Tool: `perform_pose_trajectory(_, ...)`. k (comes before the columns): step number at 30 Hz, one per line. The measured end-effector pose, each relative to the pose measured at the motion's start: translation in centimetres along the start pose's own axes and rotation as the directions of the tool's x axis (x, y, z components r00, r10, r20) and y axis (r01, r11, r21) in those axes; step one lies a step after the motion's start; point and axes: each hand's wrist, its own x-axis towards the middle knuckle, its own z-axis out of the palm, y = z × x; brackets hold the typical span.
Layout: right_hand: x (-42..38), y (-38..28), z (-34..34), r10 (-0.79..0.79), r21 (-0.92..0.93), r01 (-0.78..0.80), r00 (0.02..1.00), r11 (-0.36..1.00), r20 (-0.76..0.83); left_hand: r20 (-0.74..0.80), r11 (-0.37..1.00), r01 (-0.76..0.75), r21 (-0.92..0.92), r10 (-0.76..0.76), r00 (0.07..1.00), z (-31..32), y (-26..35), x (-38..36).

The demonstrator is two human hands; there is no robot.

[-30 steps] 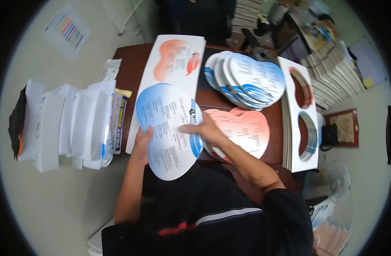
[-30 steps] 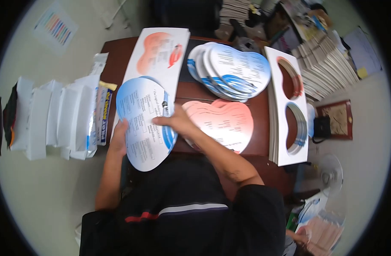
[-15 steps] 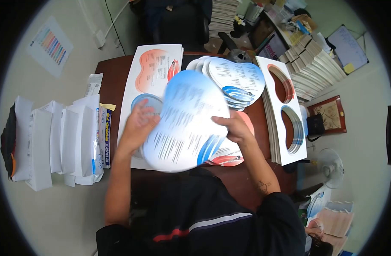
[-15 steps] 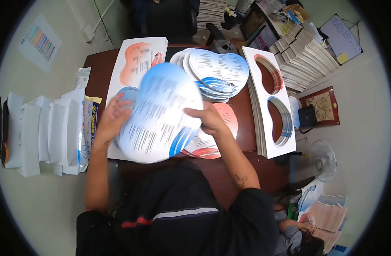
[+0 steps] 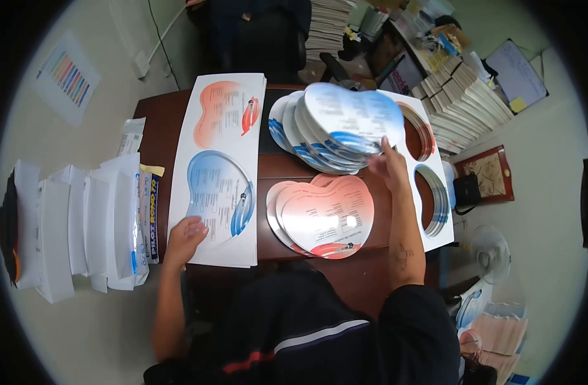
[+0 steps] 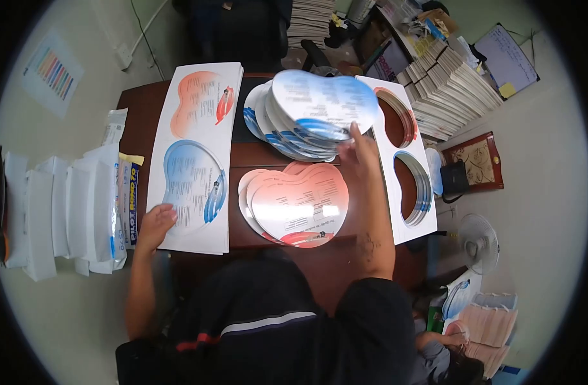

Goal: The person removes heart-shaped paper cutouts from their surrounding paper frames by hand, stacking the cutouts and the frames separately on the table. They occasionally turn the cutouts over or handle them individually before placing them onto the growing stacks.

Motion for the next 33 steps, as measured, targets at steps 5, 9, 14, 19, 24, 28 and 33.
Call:
perform_pose_trajectory(5,-6.1,6.6,-6.7,-0.267,-0.267,0.193,0.923,0.944,-0.277,-0.149,0.978,0.207,-0.002,-0.205,0.967,-0.3,-2.7,-2.5)
perform_pose_trajectory(9,-10.8,7.5,1.2,-0.216,-0.277,0.205,0.976,0.939,-0.008,-0.162,0.955,-0.060,0.290,0.111,0.981,3.1,-6.6,1.0)
perform_pose_trajectory(14,-6.7,10.9,15.3,-0.314,-0.465,0.585,0.783,0.665,0.536,-0.148,0.790,-0.015,0.612,0.133,0.980,10.8,0.0,5.8)
perform_pose_trajectory(19,-2.2,12.2,26.1,-0.087,-0.701,0.491,0.845,0.518,0.527,-0.116,0.605,0.041,0.795,0.085,0.990,14.9,2.3,9.6)
perform_pose_trajectory(24,-0.3,13.7,27.7,-0.037,-0.743,0.412,0.885,0.528,0.464,-0.058,0.615,0.011,0.788,0.056,0.997,15.1,0.5,11.1)
perform_pose_trajectory(28,0.3,14.4,26.7,0.048,-0.701,0.292,0.905,0.651,0.422,-0.038,0.602,-0.044,0.798,0.123,0.992,15.4,-0.7,11.8)
perform_pose_trajectory(33,0.9,15.4,25.2,-0.153,-0.544,0.340,0.920,0.767,0.360,-0.062,0.632,-0.025,0.775,0.115,0.991,15.1,-0.1,12.3)
